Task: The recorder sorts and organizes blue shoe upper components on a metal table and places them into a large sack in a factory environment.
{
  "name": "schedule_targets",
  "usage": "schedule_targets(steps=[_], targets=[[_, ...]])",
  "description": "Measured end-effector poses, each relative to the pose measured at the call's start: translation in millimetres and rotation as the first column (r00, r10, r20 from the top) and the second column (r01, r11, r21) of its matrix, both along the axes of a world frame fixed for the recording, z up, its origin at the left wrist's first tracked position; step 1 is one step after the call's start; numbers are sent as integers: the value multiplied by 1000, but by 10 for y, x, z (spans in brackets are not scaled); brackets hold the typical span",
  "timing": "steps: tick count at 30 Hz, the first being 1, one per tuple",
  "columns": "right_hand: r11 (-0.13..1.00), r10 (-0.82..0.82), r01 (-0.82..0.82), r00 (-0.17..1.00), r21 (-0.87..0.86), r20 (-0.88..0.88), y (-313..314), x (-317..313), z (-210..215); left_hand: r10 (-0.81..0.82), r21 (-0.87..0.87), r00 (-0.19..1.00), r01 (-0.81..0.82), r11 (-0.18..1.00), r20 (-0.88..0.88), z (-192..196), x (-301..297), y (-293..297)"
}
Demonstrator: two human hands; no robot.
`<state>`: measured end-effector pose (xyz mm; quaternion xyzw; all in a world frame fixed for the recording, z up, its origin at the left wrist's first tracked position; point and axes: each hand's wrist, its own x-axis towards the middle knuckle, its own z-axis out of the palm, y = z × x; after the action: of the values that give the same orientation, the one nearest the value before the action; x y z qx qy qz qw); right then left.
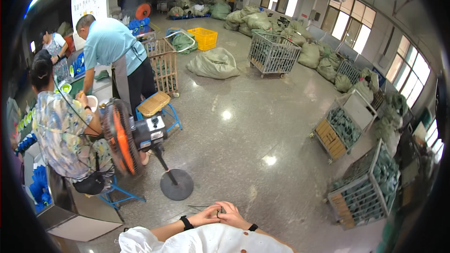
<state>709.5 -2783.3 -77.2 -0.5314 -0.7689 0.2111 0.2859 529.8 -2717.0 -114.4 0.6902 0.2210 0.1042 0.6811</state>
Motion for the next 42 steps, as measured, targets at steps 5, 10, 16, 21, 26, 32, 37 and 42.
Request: schedule_targets(steps=[5,10,16,21,26,32,37,42], targets=[[992,-127,128,991,15,-36,737,1302,150,-370,377,926,317,870,78,-81,1320,1113],[560,-818,754,438,-344,-372,1067,2965,-32,-308,468,911,406,785,-274,82,2423,2065],[102,-981,923,31,-371,-193,1340,4599,-768,-191,382,878,375,844,-439,-158,2926,3450],[406,-853,801,505,-441,132,3034,5069,-534,-152,83,855,220,972,-496,221,3305,4269],[891,-303,318,948,-324,97,5210,4883,-324,-35,129,928,90,988,-372,586,3942,5244],[462,-131,-626,653,-628,-746,7474,4230,-235,316,-59,946,-312,948,69,749,4226,6547],[324,-404,-762,424,-561,-810,8648,4211,-109,488,83,851,-510,856,194,719,3843,7913],[483,-115,-458,812,-746,-572,9719,4788,3,781,334,604,-778,532,162,734,3703,9119]])
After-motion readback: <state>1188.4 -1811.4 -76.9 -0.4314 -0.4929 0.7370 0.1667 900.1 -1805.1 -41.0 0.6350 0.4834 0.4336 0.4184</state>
